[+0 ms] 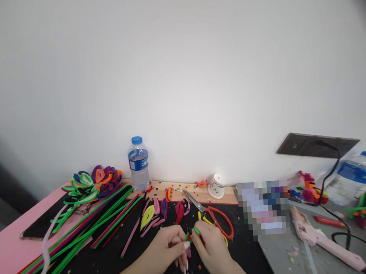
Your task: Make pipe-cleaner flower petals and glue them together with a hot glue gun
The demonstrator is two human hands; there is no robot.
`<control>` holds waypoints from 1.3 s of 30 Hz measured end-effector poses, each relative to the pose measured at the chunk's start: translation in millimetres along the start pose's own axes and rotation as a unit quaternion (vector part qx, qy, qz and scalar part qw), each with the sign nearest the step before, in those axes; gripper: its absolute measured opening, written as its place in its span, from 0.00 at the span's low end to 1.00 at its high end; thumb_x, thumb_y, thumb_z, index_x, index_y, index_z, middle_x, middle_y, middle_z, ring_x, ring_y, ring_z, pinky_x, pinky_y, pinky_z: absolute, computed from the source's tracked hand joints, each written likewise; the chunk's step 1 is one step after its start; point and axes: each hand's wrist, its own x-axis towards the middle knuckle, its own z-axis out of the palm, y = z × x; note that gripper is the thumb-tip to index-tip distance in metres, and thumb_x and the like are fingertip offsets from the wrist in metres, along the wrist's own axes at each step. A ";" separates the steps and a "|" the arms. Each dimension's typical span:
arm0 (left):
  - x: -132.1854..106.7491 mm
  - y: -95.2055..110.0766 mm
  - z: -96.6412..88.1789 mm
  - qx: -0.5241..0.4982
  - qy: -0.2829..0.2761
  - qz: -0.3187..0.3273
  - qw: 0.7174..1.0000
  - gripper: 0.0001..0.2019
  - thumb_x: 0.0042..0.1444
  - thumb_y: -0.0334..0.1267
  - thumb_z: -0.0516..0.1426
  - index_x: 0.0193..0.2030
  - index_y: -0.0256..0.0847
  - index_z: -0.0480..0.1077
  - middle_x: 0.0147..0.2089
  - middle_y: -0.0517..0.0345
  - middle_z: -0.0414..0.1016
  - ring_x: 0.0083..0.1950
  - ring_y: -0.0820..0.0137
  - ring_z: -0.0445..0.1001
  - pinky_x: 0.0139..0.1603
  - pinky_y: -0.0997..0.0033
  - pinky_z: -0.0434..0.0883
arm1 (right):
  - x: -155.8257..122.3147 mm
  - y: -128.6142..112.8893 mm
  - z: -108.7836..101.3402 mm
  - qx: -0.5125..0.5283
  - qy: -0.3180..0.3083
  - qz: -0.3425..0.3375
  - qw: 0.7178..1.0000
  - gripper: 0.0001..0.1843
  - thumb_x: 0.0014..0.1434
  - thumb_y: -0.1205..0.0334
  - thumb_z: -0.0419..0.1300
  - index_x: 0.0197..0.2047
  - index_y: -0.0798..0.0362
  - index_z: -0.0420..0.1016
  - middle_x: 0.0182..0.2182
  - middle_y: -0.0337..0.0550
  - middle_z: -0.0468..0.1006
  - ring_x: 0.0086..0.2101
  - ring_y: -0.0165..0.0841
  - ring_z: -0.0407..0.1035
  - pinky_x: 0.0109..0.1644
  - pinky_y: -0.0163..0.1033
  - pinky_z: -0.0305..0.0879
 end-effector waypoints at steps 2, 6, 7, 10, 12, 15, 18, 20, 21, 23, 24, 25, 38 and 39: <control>0.4 0.4 0.1 -0.004 0.022 0.010 1.000 0.12 0.54 0.44 0.55 0.28 0.38 0.62 0.18 0.61 0.74 0.16 0.76 0.70 0.19 0.80 0.60 | -0.1 0.3 -0.8 0.021 0.009 0.008 1.000 0.14 0.60 0.65 0.45 0.23 0.51 0.54 0.20 0.36 0.62 0.22 0.29 0.60 0.26 0.32 0.50; 2.1 3.0 -1.8 -0.010 0.087 0.027 0.996 0.14 0.54 0.48 0.55 0.28 0.40 0.60 0.17 0.63 0.73 0.14 0.76 0.68 0.16 0.81 0.59 | -0.4 1.6 -0.5 0.064 0.018 0.020 0.998 0.15 0.62 0.64 0.42 0.23 0.51 0.53 0.20 0.37 0.62 0.22 0.29 0.59 0.26 0.32 0.52; 2.9 3.8 -3.1 -0.014 0.109 0.027 0.994 0.15 0.53 0.49 0.55 0.28 0.40 0.59 0.16 0.63 0.72 0.14 0.75 0.68 0.16 0.81 0.58 | -0.5 2.1 -0.1 0.070 0.019 0.024 0.997 0.16 0.63 0.63 0.41 0.23 0.51 0.53 0.20 0.37 0.62 0.22 0.29 0.59 0.26 0.32 0.52; 5.6 5.2 -8.6 -0.041 0.165 0.019 0.985 0.18 0.52 0.52 0.55 0.24 0.41 0.57 0.14 0.64 0.71 0.13 0.76 0.67 0.15 0.81 0.56 | -0.4 3.0 1.2 0.078 0.020 0.033 0.996 0.17 0.64 0.62 0.40 0.22 0.51 0.53 0.20 0.37 0.62 0.22 0.29 0.59 0.26 0.33 0.52; 7.2 4.7 -12.4 -0.064 0.186 0.016 0.980 0.19 0.52 0.52 0.55 0.23 0.41 0.56 0.14 0.65 0.71 0.12 0.76 0.66 0.15 0.81 0.56 | 0.1 2.7 1.1 0.080 0.015 0.037 0.996 0.18 0.64 0.62 0.40 0.22 0.51 0.54 0.20 0.38 0.63 0.22 0.30 0.59 0.26 0.33 0.53; 8.9 3.2 -15.7 -0.091 0.200 0.014 0.975 0.19 0.52 0.52 0.55 0.24 0.40 0.58 0.14 0.66 0.70 0.12 0.78 0.65 0.15 0.82 0.56 | 0.9 1.1 -0.9 0.082 0.008 0.042 0.996 0.18 0.64 0.62 0.40 0.22 0.51 0.54 0.20 0.38 0.64 0.22 0.30 0.60 0.27 0.33 0.53; 10.4 3.0 -16.7 -0.100 0.208 0.006 0.973 0.18 0.51 0.53 0.56 0.26 0.39 0.60 0.14 0.66 0.70 0.12 0.78 0.66 0.15 0.82 0.57 | 0.9 -0.6 -2.9 0.085 0.009 0.043 0.995 0.19 0.64 0.61 0.40 0.21 0.51 0.54 0.19 0.38 0.63 0.22 0.30 0.60 0.27 0.33 0.53; 11.6 3.5 -17.2 -0.101 0.213 0.001 0.972 0.18 0.49 0.53 0.57 0.27 0.38 0.62 0.15 0.66 0.71 0.13 0.77 0.66 0.15 0.82 0.58 | 0.5 -1.0 -3.3 0.089 0.009 0.043 0.995 0.19 0.64 0.61 0.39 0.21 0.51 0.54 0.19 0.38 0.63 0.22 0.30 0.60 0.27 0.33 0.53; 12.1 3.6 -17.6 -0.102 0.215 -0.001 0.971 0.18 0.49 0.53 0.58 0.28 0.38 0.62 0.15 0.65 0.71 0.13 0.77 0.67 0.15 0.82 0.58 | 0.3 -0.9 -3.2 0.090 0.008 0.043 0.995 0.19 0.64 0.61 0.39 0.21 0.51 0.54 0.19 0.38 0.63 0.22 0.30 0.60 0.27 0.33 0.53; 12.6 3.5 -18.2 -0.102 0.212 -0.002 0.972 0.18 0.49 0.53 0.57 0.27 0.39 0.62 0.16 0.65 0.71 0.13 0.77 0.67 0.15 0.82 0.58 | 0.1 -0.5 -2.7 0.090 0.005 0.045 0.995 0.19 0.64 0.61 0.40 0.21 0.51 0.54 0.19 0.38 0.63 0.22 0.30 0.60 0.27 0.33 0.53; 12.3 3.2 -18.2 -0.098 0.205 -0.001 0.974 0.18 0.50 0.54 0.56 0.26 0.39 0.61 0.15 0.65 0.71 0.12 0.77 0.66 0.15 0.82 0.57 | 0.1 -0.2 -2.4 0.089 0.004 0.046 0.995 0.19 0.64 0.61 0.40 0.21 0.51 0.54 0.19 0.38 0.63 0.22 0.30 0.60 0.27 0.34 0.53; 11.4 2.8 -17.8 -0.087 0.192 -0.003 0.977 0.19 0.51 0.54 0.55 0.24 0.40 0.59 0.14 0.65 0.69 0.12 0.77 0.65 0.14 0.81 0.56 | 0.1 0.1 -2.1 0.088 0.003 0.046 0.995 0.19 0.64 0.61 0.40 0.21 0.51 0.54 0.19 0.38 0.63 0.22 0.30 0.61 0.27 0.34 0.53; -17.0 17.4 -3.9 0.497 -0.046 0.204 0.842 0.16 0.61 0.40 0.48 0.22 0.42 0.62 0.17 0.64 0.61 0.19 0.74 0.59 0.23 0.72 0.51 | -1.1 4.2 2.8 0.084 0.008 0.038 0.996 0.18 0.64 0.63 0.40 0.22 0.51 0.55 0.19 0.38 0.64 0.22 0.30 0.60 0.26 0.33 0.53; -16.4 17.2 -6.1 0.526 -0.035 0.221 0.820 0.16 0.62 0.39 0.47 0.23 0.43 0.63 0.18 0.63 0.64 0.19 0.73 0.60 0.23 0.70 0.50 | -0.8 4.0 2.7 0.084 0.009 0.037 0.996 0.19 0.64 0.63 0.40 0.22 0.51 0.55 0.19 0.38 0.64 0.22 0.30 0.60 0.26 0.33 0.53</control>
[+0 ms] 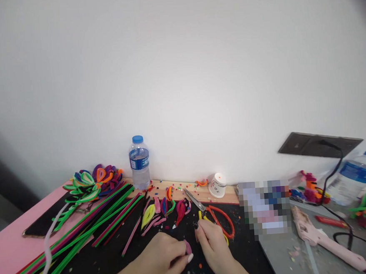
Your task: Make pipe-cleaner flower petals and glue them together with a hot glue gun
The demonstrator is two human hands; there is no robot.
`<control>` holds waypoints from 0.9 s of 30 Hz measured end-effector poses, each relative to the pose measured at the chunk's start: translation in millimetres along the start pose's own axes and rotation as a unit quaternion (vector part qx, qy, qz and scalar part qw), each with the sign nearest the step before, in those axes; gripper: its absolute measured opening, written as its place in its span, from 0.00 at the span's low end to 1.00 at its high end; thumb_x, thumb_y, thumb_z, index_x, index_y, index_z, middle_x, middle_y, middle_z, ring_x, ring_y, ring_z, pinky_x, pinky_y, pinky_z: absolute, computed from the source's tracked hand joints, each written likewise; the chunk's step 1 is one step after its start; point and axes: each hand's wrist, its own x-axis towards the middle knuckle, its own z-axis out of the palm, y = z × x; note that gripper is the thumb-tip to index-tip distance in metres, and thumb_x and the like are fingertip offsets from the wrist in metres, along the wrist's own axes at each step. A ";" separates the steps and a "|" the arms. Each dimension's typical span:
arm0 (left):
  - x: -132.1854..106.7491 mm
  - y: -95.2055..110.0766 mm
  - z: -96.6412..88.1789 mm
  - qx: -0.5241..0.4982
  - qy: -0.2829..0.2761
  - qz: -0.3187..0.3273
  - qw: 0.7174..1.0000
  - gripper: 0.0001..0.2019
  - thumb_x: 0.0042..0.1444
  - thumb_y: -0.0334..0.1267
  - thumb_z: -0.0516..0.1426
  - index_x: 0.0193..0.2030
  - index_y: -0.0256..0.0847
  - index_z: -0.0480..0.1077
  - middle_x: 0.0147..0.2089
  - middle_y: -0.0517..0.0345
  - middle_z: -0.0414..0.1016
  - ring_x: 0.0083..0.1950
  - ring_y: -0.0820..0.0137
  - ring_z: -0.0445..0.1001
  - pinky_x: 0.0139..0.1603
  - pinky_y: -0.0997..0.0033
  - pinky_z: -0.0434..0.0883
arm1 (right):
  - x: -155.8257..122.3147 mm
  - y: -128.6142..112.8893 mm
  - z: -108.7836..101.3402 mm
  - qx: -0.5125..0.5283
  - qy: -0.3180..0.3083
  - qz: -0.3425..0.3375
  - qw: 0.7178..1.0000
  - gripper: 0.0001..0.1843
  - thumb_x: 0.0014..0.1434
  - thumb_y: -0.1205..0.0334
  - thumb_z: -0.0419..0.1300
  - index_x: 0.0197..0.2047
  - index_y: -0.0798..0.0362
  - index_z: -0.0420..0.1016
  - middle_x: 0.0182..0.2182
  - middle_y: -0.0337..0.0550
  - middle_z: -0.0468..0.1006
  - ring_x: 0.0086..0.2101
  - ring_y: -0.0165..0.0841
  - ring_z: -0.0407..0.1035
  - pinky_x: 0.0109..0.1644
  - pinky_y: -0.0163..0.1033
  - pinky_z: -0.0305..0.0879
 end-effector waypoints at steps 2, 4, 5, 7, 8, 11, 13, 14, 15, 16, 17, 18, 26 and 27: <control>-1.1 -5.5 -0.5 0.064 0.032 -0.001 0.997 0.15 0.62 0.37 0.45 0.25 0.43 0.64 0.20 0.60 0.67 0.20 0.71 0.64 0.24 0.69 0.51 | 0.6 -0.5 -0.6 0.002 0.002 -0.002 1.000 0.19 0.64 0.62 0.40 0.21 0.51 0.55 0.19 0.38 0.64 0.22 0.30 0.60 0.26 0.33 0.53; -3.1 -11.1 -1.0 0.104 0.072 -0.030 0.992 0.16 0.62 0.36 0.45 0.24 0.42 0.64 0.20 0.58 0.68 0.22 0.70 0.66 0.25 0.69 0.52 | 0.9 -1.2 -1.3 0.005 0.005 -0.003 1.000 0.19 0.64 0.62 0.40 0.21 0.51 0.55 0.19 0.38 0.64 0.22 0.30 0.61 0.26 0.33 0.54; -4.2 -13.6 -1.8 0.111 0.090 -0.052 0.988 0.16 0.62 0.36 0.44 0.24 0.42 0.63 0.21 0.58 0.68 0.23 0.69 0.66 0.26 0.69 0.53 | 1.0 -1.5 -1.6 0.006 0.005 -0.002 1.000 0.19 0.64 0.62 0.40 0.21 0.51 0.56 0.19 0.38 0.64 0.22 0.30 0.61 0.26 0.33 0.54; -5.9 -17.8 -6.2 0.108 0.107 -0.102 0.983 0.15 0.62 0.35 0.44 0.27 0.42 0.64 0.23 0.56 0.70 0.26 0.68 0.69 0.28 0.70 0.56 | 0.8 -1.9 -2.2 0.005 0.006 -0.001 1.000 0.19 0.64 0.62 0.41 0.21 0.52 0.56 0.19 0.39 0.65 0.22 0.30 0.61 0.26 0.33 0.54; -6.3 -20.0 -10.0 0.103 0.118 -0.130 0.979 0.13 0.62 0.35 0.43 0.29 0.42 0.65 0.25 0.56 0.71 0.27 0.67 0.70 0.29 0.70 0.58 | 0.7 -2.0 -2.5 0.003 0.005 0.001 1.000 0.19 0.64 0.62 0.41 0.21 0.52 0.56 0.19 0.39 0.65 0.22 0.30 0.61 0.26 0.33 0.54; -5.8 -28.6 -26.8 0.093 0.159 -0.207 0.961 0.10 0.61 0.36 0.44 0.38 0.43 0.64 0.32 0.55 0.73 0.32 0.66 0.72 0.33 0.70 0.61 | 0.2 -2.1 -2.8 0.001 0.005 0.006 1.000 0.19 0.64 0.62 0.40 0.21 0.51 0.55 0.19 0.38 0.64 0.22 0.30 0.60 0.26 0.33 0.54; -5.5 -37.2 -39.2 0.092 0.182 -0.269 0.941 0.09 0.61 0.37 0.44 0.38 0.43 0.63 0.34 0.56 0.73 0.32 0.66 0.72 0.33 0.71 0.62 | 0.0 -2.1 -2.9 0.001 0.004 0.008 1.000 0.19 0.64 0.62 0.40 0.21 0.51 0.54 0.19 0.38 0.63 0.22 0.30 0.60 0.26 0.33 0.54; -5.7 -42.2 -44.5 0.102 0.187 -0.294 0.932 0.08 0.60 0.38 0.45 0.39 0.43 0.63 0.34 0.56 0.73 0.33 0.65 0.72 0.33 0.70 0.62 | 0.0 -2.1 -2.9 0.001 0.003 0.010 1.000 0.19 0.64 0.61 0.40 0.21 0.51 0.54 0.19 0.38 0.63 0.22 0.30 0.60 0.26 0.33 0.54; -6.3 -47.3 -48.6 0.121 0.182 -0.320 0.922 0.07 0.59 0.38 0.46 0.38 0.42 0.63 0.34 0.55 0.73 0.32 0.64 0.72 0.32 0.70 0.61 | 0.1 -2.2 -2.7 0.000 0.002 0.011 1.000 0.19 0.64 0.61 0.40 0.21 0.51 0.54 0.19 0.38 0.63 0.22 0.30 0.60 0.26 0.33 0.53; -7.1 -52.3 -51.5 0.137 0.166 -0.352 0.911 0.06 0.57 0.39 0.47 0.36 0.41 0.63 0.31 0.55 0.72 0.30 0.64 0.71 0.29 0.71 0.60 | 0.2 -2.1 -2.6 -0.001 0.000 0.010 1.000 0.19 0.64 0.61 0.40 0.21 0.51 0.54 0.19 0.38 0.63 0.22 0.30 0.60 0.26 0.33 0.53; -8.1 -56.8 -53.1 0.141 0.141 -0.373 0.906 0.06 0.56 0.39 0.48 0.36 0.41 0.62 0.28 0.56 0.71 0.28 0.63 0.71 0.27 0.71 0.58 | 0.3 -2.1 -2.3 -0.002 -0.001 0.010 1.000 0.19 0.64 0.62 0.40 0.21 0.51 0.54 0.19 0.38 0.63 0.22 0.30 0.60 0.26 0.33 0.54; -9.1 -60.7 -53.6 0.137 0.127 -0.380 0.906 0.05 0.56 0.38 0.48 0.36 0.41 0.62 0.27 0.57 0.71 0.28 0.63 0.71 0.26 0.71 0.57 | 0.5 -2.0 -2.1 -0.004 -0.001 0.009 1.000 0.19 0.64 0.62 0.40 0.21 0.51 0.54 0.19 0.38 0.63 0.22 0.30 0.61 0.26 0.33 0.54; -11.1 -64.2 -52.9 0.100 0.134 -0.363 0.917 0.08 0.54 0.28 0.45 0.37 0.41 0.61 0.25 0.60 0.68 0.27 0.67 0.71 0.28 0.74 0.59 | 2.5 -3.8 -3.4 -0.004 0.000 0.009 1.000 0.19 0.63 0.62 0.40 0.21 0.51 0.54 0.18 0.38 0.63 0.22 0.30 0.60 0.26 0.33 0.53; -11.0 -62.3 -53.9 0.098 0.146 -0.359 0.917 0.09 0.54 0.27 0.45 0.38 0.41 0.62 0.25 0.61 0.68 0.28 0.67 0.71 0.29 0.74 0.59 | 2.7 -4.0 -3.7 -0.004 0.000 0.010 1.000 0.19 0.63 0.62 0.40 0.21 0.51 0.53 0.18 0.38 0.63 0.22 0.30 0.60 0.26 0.34 0.53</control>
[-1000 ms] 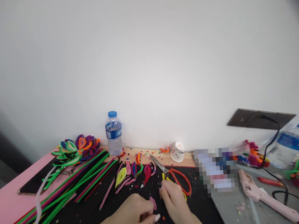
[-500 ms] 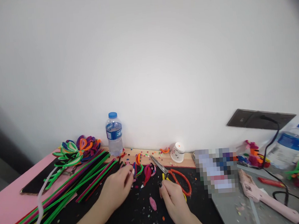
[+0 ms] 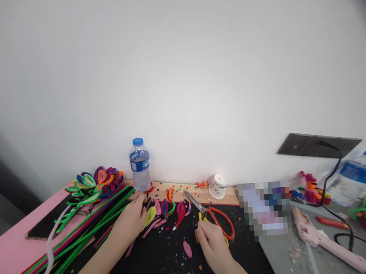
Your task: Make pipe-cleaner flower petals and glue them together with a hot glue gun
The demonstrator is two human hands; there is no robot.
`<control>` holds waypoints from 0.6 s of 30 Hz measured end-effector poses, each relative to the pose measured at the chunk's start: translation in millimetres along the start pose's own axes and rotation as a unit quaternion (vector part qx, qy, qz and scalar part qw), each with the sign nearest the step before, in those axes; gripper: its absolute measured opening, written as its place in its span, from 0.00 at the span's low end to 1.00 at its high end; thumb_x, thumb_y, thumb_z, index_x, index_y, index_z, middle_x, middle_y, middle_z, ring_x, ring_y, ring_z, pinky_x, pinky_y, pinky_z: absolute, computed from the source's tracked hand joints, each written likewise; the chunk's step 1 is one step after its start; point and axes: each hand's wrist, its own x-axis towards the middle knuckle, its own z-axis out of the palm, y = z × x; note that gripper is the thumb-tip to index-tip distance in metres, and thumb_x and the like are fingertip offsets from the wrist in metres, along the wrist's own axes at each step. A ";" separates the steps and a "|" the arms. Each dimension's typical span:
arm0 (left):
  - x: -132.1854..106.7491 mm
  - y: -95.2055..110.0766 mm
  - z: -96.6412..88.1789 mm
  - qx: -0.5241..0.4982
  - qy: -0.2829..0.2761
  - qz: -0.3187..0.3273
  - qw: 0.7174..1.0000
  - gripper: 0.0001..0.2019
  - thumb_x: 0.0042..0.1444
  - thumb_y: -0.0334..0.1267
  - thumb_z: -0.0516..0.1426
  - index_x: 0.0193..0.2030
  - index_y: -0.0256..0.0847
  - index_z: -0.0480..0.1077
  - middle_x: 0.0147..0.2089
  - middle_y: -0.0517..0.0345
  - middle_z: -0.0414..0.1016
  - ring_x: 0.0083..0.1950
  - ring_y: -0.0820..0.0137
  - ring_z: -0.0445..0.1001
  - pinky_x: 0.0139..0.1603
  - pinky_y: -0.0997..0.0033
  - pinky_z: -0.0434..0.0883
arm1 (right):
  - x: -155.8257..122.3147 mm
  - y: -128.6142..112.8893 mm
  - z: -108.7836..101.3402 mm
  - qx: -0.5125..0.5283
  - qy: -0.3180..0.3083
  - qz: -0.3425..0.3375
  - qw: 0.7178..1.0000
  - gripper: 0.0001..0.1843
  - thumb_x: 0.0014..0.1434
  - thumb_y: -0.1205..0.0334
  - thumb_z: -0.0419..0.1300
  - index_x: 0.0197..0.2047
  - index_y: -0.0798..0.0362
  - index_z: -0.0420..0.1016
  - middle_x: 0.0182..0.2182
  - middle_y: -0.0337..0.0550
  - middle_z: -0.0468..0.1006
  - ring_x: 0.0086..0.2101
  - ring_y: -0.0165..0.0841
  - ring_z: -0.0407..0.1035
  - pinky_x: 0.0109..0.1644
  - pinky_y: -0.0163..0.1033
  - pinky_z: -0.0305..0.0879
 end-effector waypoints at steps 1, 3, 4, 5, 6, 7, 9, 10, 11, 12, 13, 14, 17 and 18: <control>-0.9 1.3 -1.4 -0.006 0.010 0.001 1.000 0.09 0.54 0.27 0.45 0.39 0.41 0.62 0.25 0.61 0.68 0.28 0.67 0.71 0.29 0.74 0.60 | 0.2 0.0 -0.2 0.000 0.000 0.000 1.000 0.19 0.63 0.62 0.40 0.21 0.51 0.53 0.19 0.38 0.63 0.22 0.30 0.60 0.26 0.34 0.52; -2.3 3.1 -3.0 -0.010 0.025 -0.006 1.000 0.10 0.53 0.28 0.46 0.40 0.42 0.62 0.25 0.62 0.68 0.28 0.67 0.71 0.29 0.74 0.59 | 0.4 0.4 0.0 0.001 -0.001 0.000 1.000 0.19 0.63 0.61 0.40 0.21 0.51 0.53 0.19 0.38 0.63 0.22 0.30 0.60 0.26 0.34 0.52; -2.6 3.3 -3.0 -0.008 0.026 -0.010 1.000 0.10 0.53 0.28 0.47 0.41 0.42 0.62 0.25 0.62 0.68 0.27 0.67 0.71 0.28 0.75 0.59 | 0.4 0.8 0.3 0.002 -0.001 0.001 1.000 0.19 0.63 0.61 0.40 0.21 0.51 0.53 0.19 0.38 0.62 0.22 0.30 0.60 0.26 0.34 0.52; -2.6 3.0 -2.4 -0.003 0.023 -0.015 1.000 0.09 0.53 0.30 0.47 0.41 0.42 0.61 0.24 0.62 0.68 0.27 0.67 0.71 0.28 0.74 0.58 | 0.4 1.3 0.6 0.004 -0.001 0.002 1.000 0.19 0.63 0.61 0.40 0.21 0.51 0.53 0.19 0.38 0.62 0.22 0.30 0.60 0.27 0.34 0.52; -2.4 2.3 -1.3 0.004 0.016 -0.019 1.000 0.09 0.53 0.31 0.48 0.42 0.41 0.61 0.24 0.62 0.68 0.26 0.66 0.71 0.27 0.74 0.58 | 0.3 1.7 0.9 0.005 -0.002 0.003 1.000 0.19 0.63 0.61 0.40 0.21 0.51 0.53 0.19 0.38 0.62 0.22 0.30 0.60 0.27 0.34 0.52; -2.0 1.2 0.0 0.011 0.006 -0.023 1.000 0.09 0.53 0.32 0.48 0.42 0.41 0.61 0.23 0.62 0.67 0.26 0.66 0.70 0.25 0.74 0.57 | 0.1 2.1 1.2 0.006 -0.003 0.004 1.000 0.19 0.63 0.61 0.39 0.21 0.51 0.53 0.19 0.38 0.62 0.22 0.30 0.60 0.27 0.34 0.52; -1.2 -1.1 2.6 0.018 -0.009 -0.033 0.999 0.09 0.53 0.33 0.48 0.42 0.40 0.61 0.22 0.62 0.67 0.24 0.65 0.70 0.24 0.74 0.55 | 0.0 2.5 1.7 0.007 -0.002 0.007 1.000 0.19 0.63 0.61 0.39 0.21 0.51 0.53 0.19 0.38 0.62 0.22 0.30 0.60 0.27 0.34 0.52; -1.0 -1.8 3.4 0.013 -0.012 -0.037 0.999 0.10 0.53 0.32 0.48 0.43 0.40 0.61 0.22 0.62 0.66 0.24 0.65 0.70 0.24 0.74 0.55 | -0.1 2.6 1.8 0.008 -0.002 0.008 1.000 0.19 0.63 0.61 0.40 0.21 0.51 0.54 0.19 0.38 0.63 0.22 0.30 0.60 0.27 0.34 0.52; -1.0 -2.2 3.6 0.003 -0.011 -0.038 0.999 0.10 0.53 0.31 0.48 0.43 0.40 0.61 0.22 0.62 0.67 0.24 0.66 0.70 0.24 0.74 0.56 | -0.1 2.6 1.8 0.007 -0.001 0.009 1.000 0.19 0.63 0.61 0.40 0.21 0.51 0.54 0.19 0.38 0.63 0.22 0.30 0.60 0.27 0.34 0.52; -1.1 -2.1 3.3 -0.009 -0.006 -0.037 0.999 0.11 0.52 0.29 0.48 0.42 0.40 0.62 0.22 0.62 0.67 0.25 0.66 0.70 0.25 0.74 0.58 | 0.0 2.6 1.9 0.007 0.000 0.009 1.000 0.19 0.64 0.61 0.40 0.21 0.51 0.54 0.19 0.38 0.63 0.22 0.30 0.60 0.27 0.34 0.52; -1.3 -1.6 2.5 -0.021 0.003 -0.031 0.999 0.11 0.52 0.28 0.48 0.42 0.41 0.62 0.23 0.62 0.68 0.26 0.66 0.71 0.27 0.74 0.59 | 0.0 2.5 1.9 0.007 0.000 0.010 1.000 0.19 0.64 0.61 0.40 0.21 0.51 0.54 0.19 0.38 0.63 0.22 0.30 0.60 0.27 0.34 0.52; -1.6 -0.7 1.3 -0.030 0.017 -0.022 0.999 0.10 0.52 0.28 0.47 0.41 0.41 0.63 0.24 0.61 0.69 0.27 0.66 0.71 0.29 0.73 0.61 | 0.0 2.3 1.8 0.008 0.000 0.010 1.000 0.19 0.64 0.61 0.40 0.21 0.51 0.54 0.19 0.38 0.63 0.22 0.30 0.60 0.27 0.33 0.52; -2.6 3.1 -3.4 -0.058 0.075 0.030 0.995 0.07 0.54 0.30 0.46 0.37 0.41 0.63 0.32 0.56 0.70 0.34 0.64 0.72 0.36 0.70 0.64 | -0.2 2.1 1.6 0.012 0.002 0.008 1.000 0.19 0.64 0.61 0.40 0.21 0.51 0.54 0.19 0.38 0.63 0.22 0.30 0.60 0.27 0.33 0.52; -3.2 4.7 -4.9 -0.075 0.097 0.050 0.991 0.07 0.55 0.32 0.46 0.36 0.41 0.63 0.34 0.55 0.70 0.37 0.63 0.71 0.38 0.68 0.65 | -0.2 2.0 1.4 0.013 0.002 0.008 1.000 0.19 0.64 0.61 0.40 0.21 0.51 0.54 0.19 0.38 0.63 0.22 0.30 0.60 0.27 0.33 0.52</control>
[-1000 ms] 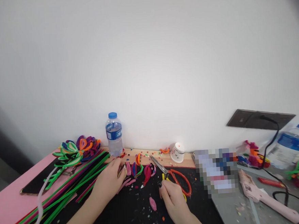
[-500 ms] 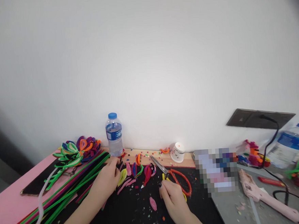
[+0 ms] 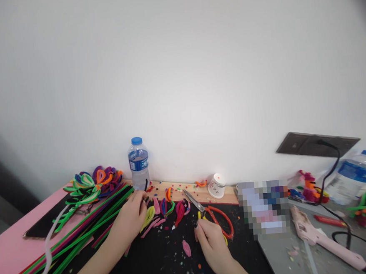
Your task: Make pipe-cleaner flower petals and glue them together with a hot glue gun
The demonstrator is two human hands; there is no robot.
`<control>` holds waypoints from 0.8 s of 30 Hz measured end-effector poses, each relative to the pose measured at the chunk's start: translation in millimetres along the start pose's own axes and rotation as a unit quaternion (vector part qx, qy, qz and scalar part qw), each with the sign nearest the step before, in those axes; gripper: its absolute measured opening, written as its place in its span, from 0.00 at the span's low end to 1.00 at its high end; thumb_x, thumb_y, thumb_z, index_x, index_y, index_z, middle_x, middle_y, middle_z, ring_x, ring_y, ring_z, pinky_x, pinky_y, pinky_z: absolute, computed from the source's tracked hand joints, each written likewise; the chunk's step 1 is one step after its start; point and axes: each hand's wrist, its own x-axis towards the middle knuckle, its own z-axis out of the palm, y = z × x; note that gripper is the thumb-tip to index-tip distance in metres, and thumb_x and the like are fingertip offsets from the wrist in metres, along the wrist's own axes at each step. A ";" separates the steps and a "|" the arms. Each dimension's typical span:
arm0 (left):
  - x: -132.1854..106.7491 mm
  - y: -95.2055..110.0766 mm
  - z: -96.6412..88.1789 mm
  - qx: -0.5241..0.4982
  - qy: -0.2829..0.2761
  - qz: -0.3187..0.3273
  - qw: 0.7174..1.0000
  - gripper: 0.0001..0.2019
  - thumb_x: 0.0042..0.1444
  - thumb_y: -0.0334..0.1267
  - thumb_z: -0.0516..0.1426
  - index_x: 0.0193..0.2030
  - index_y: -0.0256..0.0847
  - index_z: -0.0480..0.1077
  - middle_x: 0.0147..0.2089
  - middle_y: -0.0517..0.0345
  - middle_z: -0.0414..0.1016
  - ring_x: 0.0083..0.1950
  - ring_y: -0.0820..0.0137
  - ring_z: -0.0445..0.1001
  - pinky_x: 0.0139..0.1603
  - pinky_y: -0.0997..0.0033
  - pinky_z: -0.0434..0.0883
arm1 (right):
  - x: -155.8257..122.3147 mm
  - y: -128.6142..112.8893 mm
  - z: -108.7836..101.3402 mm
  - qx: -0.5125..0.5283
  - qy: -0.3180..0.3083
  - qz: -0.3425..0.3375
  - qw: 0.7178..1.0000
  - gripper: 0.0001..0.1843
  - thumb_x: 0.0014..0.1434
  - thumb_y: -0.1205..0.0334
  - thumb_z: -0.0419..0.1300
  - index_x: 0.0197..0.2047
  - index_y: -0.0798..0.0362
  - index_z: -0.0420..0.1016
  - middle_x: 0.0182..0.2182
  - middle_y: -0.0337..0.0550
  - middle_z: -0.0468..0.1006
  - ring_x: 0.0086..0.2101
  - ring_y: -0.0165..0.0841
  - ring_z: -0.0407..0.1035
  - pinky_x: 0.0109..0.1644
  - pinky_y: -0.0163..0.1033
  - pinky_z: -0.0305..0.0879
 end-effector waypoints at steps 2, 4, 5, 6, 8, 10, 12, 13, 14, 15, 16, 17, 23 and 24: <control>-1.3 4.4 -1.6 -0.057 0.035 0.023 0.998 0.07 0.57 0.35 0.46 0.35 0.42 0.64 0.36 0.53 0.70 0.38 0.63 0.70 0.40 0.67 0.65 | 0.0 -0.2 -0.4 -0.001 0.001 0.000 1.000 0.19 0.64 0.61 0.40 0.21 0.51 0.54 0.19 0.38 0.63 0.22 0.30 0.60 0.27 0.33 0.52; -4.1 10.8 -0.6 -0.145 0.043 0.005 0.988 0.07 0.57 0.39 0.49 0.36 0.42 0.65 0.34 0.56 0.71 0.33 0.66 0.70 0.35 0.69 0.66 | 0.1 -0.9 -0.9 -0.004 0.000 0.001 1.000 0.19 0.63 0.62 0.40 0.21 0.51 0.53 0.19 0.37 0.62 0.22 0.30 0.60 0.27 0.33 0.51; -6.2 14.9 1.2 -0.206 0.026 -0.025 0.978 0.07 0.57 0.41 0.50 0.37 0.42 0.65 0.30 0.59 0.70 0.29 0.68 0.69 0.31 0.71 0.66 | 0.1 -1.3 -1.1 -0.007 0.001 0.000 1.000 0.18 0.63 0.63 0.41 0.21 0.51 0.53 0.19 0.37 0.62 0.22 0.30 0.59 0.27 0.33 0.51; -8.6 19.7 3.9 -0.279 0.005 -0.059 0.958 0.07 0.57 0.42 0.51 0.37 0.42 0.64 0.25 0.62 0.68 0.24 0.71 0.67 0.26 0.73 0.64 | 0.0 -1.9 -1.2 -0.008 -0.001 -0.004 1.000 0.17 0.62 0.64 0.42 0.21 0.51 0.53 0.19 0.37 0.61 0.22 0.30 0.59 0.27 0.33 0.51; -14.3 30.8 11.5 -0.409 -0.028 -0.119 0.904 0.09 0.55 0.45 0.54 0.35 0.42 0.62 0.22 0.66 0.66 0.21 0.73 0.66 0.21 0.76 0.63 | -0.5 -3.1 -1.1 -0.009 -0.010 -0.015 1.000 0.14 0.60 0.66 0.45 0.22 0.51 0.54 0.20 0.36 0.61 0.23 0.29 0.59 0.27 0.33 0.51; -21.1 42.3 21.0 -0.492 -0.048 -0.160 0.854 0.12 0.51 0.44 0.59 0.34 0.42 0.60 0.22 0.67 0.67 0.23 0.74 0.69 0.22 0.79 0.64 | -1.6 -4.1 -0.6 0.002 -0.028 -0.032 0.999 0.11 0.58 0.68 0.50 0.24 0.52 0.57 0.22 0.35 0.62 0.24 0.28 0.59 0.28 0.32 0.51; -28.6 51.9 31.1 -0.535 -0.075 -0.205 0.816 0.15 0.47 0.43 0.62 0.32 0.42 0.58 0.23 0.68 0.68 0.25 0.74 0.72 0.21 0.82 0.64 | -3.0 -4.9 -0.2 0.021 -0.051 -0.049 0.997 0.08 0.55 0.69 0.54 0.26 0.52 0.60 0.23 0.35 0.63 0.25 0.28 0.59 0.28 0.31 0.52; -32.3 55.4 36.0 -0.545 -0.090 -0.225 0.803 0.17 0.45 0.42 0.63 0.32 0.42 0.57 0.23 0.68 0.68 0.25 0.74 0.73 0.20 0.82 0.65 | -3.7 -5.4 -0.4 0.031 -0.061 -0.057 0.996 0.07 0.54 0.69 0.55 0.27 0.52 0.61 0.24 0.34 0.63 0.25 0.27 0.59 0.28 0.31 0.52; -35.8 57.8 40.6 -0.553 -0.109 -0.238 0.791 0.18 0.44 0.42 0.64 0.32 0.42 0.56 0.25 0.67 0.70 0.26 0.74 0.74 0.21 0.82 0.66 | -4.3 -5.9 -0.9 0.040 -0.068 -0.066 0.995 0.07 0.54 0.69 0.55 0.27 0.52 0.61 0.24 0.35 0.63 0.25 0.27 0.59 0.28 0.31 0.52; -39.0 59.1 44.9 -0.560 -0.125 -0.244 0.782 0.20 0.43 0.42 0.65 0.32 0.42 0.56 0.24 0.67 0.71 0.25 0.73 0.74 0.21 0.82 0.66 | -4.8 -6.5 -1.7 0.047 -0.073 -0.076 0.993 0.07 0.55 0.68 0.55 0.27 0.52 0.60 0.24 0.35 0.63 0.25 0.27 0.58 0.27 0.31 0.52; -41.9 59.4 48.8 -0.563 -0.140 -0.244 0.777 0.20 0.42 0.42 0.65 0.33 0.43 0.56 0.23 0.67 0.71 0.25 0.73 0.74 0.20 0.82 0.66 | -5.1 -7.3 -2.8 0.052 -0.077 -0.086 0.992 0.08 0.56 0.67 0.55 0.27 0.52 0.60 0.24 0.35 0.62 0.24 0.27 0.58 0.27 0.31 0.52; -44.2 58.9 52.2 -0.565 -0.151 -0.235 0.777 0.20 0.43 0.42 0.64 0.33 0.42 0.56 0.23 0.67 0.71 0.25 0.73 0.74 0.20 0.82 0.66 | -5.2 -8.2 -4.2 0.055 -0.080 -0.095 0.991 0.09 0.57 0.66 0.55 0.26 0.52 0.59 0.24 0.35 0.62 0.24 0.27 0.57 0.27 0.31 0.52; -48.4 52.6 60.3 -0.570 -0.167 -0.186 0.783 0.18 0.44 0.41 0.64 0.35 0.41 0.58 0.20 0.68 0.70 0.21 0.75 0.71 0.19 0.82 0.66 | -4.9 -12.1 -8.0 0.069 -0.082 -0.117 0.987 0.12 0.62 0.67 0.47 0.26 0.52 0.60 0.24 0.37 0.64 0.27 0.29 0.61 0.31 0.32 0.54; -48.0 52.3 60.2 -0.571 -0.159 -0.194 0.782 0.18 0.45 0.42 0.64 0.35 0.41 0.59 0.20 0.68 0.70 0.21 0.75 0.71 0.19 0.82 0.66 | -4.9 -11.8 -7.4 0.065 -0.087 -0.115 0.987 0.13 0.62 0.68 0.45 0.25 0.52 0.60 0.24 0.37 0.64 0.26 0.28 0.61 0.31 0.32 0.54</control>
